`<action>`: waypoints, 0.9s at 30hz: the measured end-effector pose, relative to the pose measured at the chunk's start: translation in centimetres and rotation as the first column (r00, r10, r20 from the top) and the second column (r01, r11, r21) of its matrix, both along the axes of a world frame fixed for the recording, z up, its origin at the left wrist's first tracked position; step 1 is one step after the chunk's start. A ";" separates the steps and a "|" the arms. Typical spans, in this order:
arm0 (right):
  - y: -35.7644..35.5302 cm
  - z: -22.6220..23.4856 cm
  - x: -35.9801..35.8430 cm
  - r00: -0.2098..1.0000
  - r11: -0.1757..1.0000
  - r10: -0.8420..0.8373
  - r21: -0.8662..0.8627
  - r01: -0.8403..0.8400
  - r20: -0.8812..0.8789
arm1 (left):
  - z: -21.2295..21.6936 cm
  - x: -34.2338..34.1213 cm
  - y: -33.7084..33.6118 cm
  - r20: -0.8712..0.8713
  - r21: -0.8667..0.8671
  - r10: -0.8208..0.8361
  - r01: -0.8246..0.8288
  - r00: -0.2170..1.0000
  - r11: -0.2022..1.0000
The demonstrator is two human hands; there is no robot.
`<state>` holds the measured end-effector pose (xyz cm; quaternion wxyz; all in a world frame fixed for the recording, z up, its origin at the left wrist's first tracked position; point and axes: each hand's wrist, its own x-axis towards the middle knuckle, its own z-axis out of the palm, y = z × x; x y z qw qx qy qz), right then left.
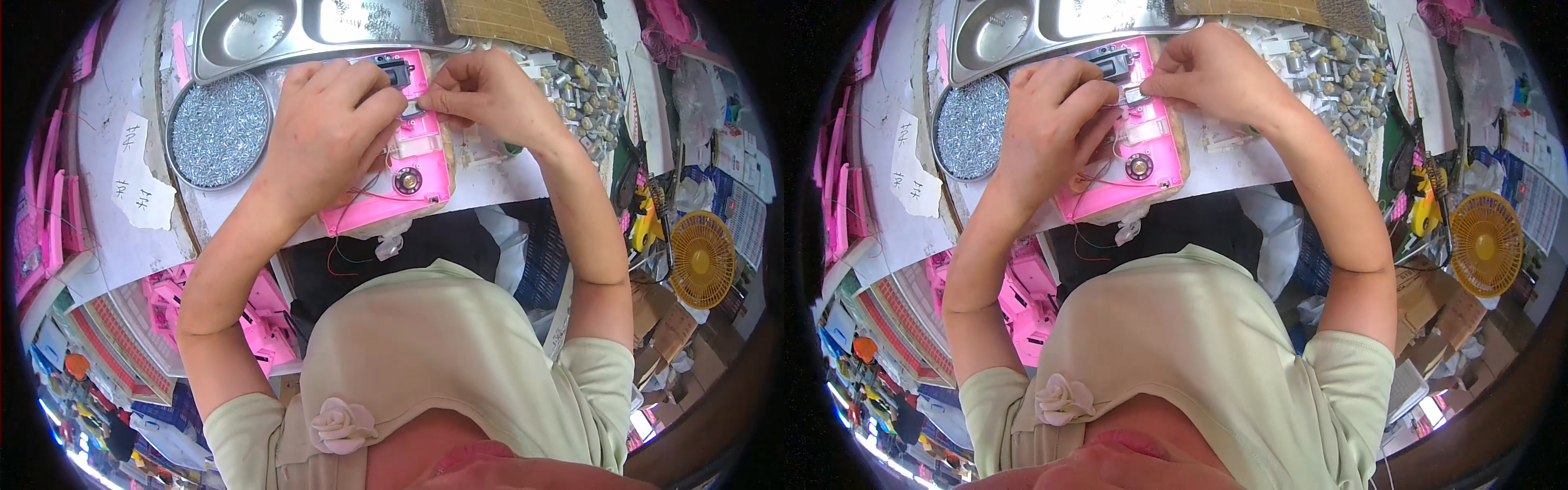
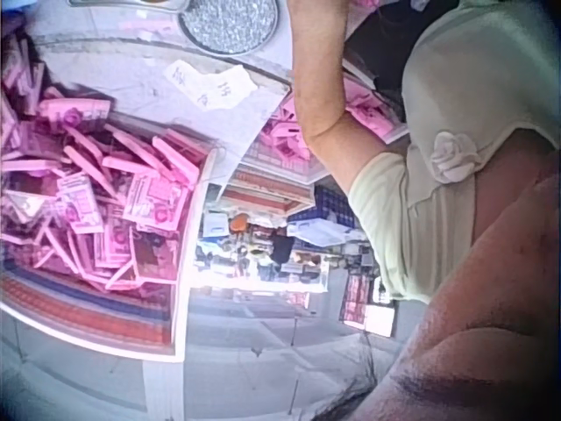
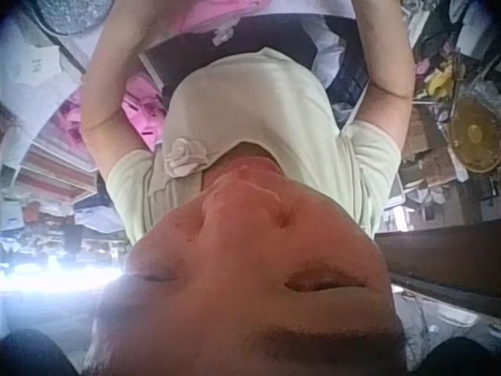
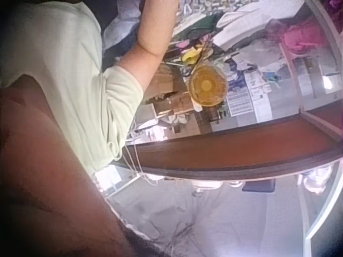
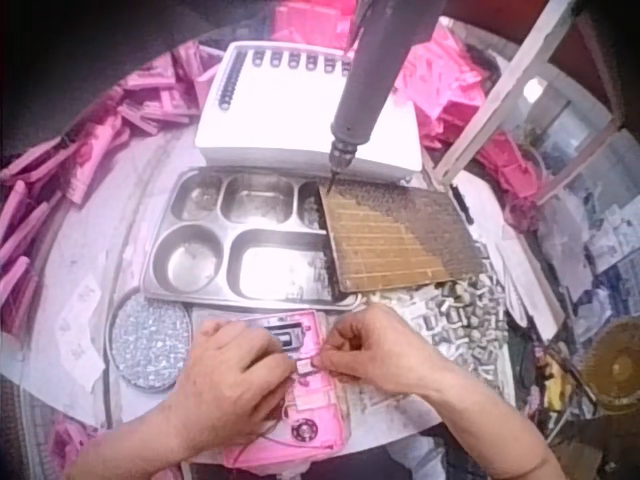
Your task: Assembling electronic components and soldering wires inside a pink plastic toy casing.
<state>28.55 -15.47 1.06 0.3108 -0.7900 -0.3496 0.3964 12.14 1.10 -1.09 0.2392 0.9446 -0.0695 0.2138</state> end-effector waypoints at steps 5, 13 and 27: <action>-0.4 -0.1 -0.6 0.979 0.999 -0.012 0.036 0.004 0.205 | -0.3 1.7 0.7 0.094 0.026 -0.086 0.084 0.992 0.996; -6.7 2.5 6.5 0.956 0.965 -0.130 0.255 0.061 0.265 | 0.8 4.6 0.8 -0.007 0.043 -0.230 0.231 0.973 0.972; -10.6 4.5 42.6 0.275 0.374 -0.922 0.815 0.443 0.274 | 2.2 5.6 0.9 -0.125 0.023 -0.297 0.302 0.947 0.953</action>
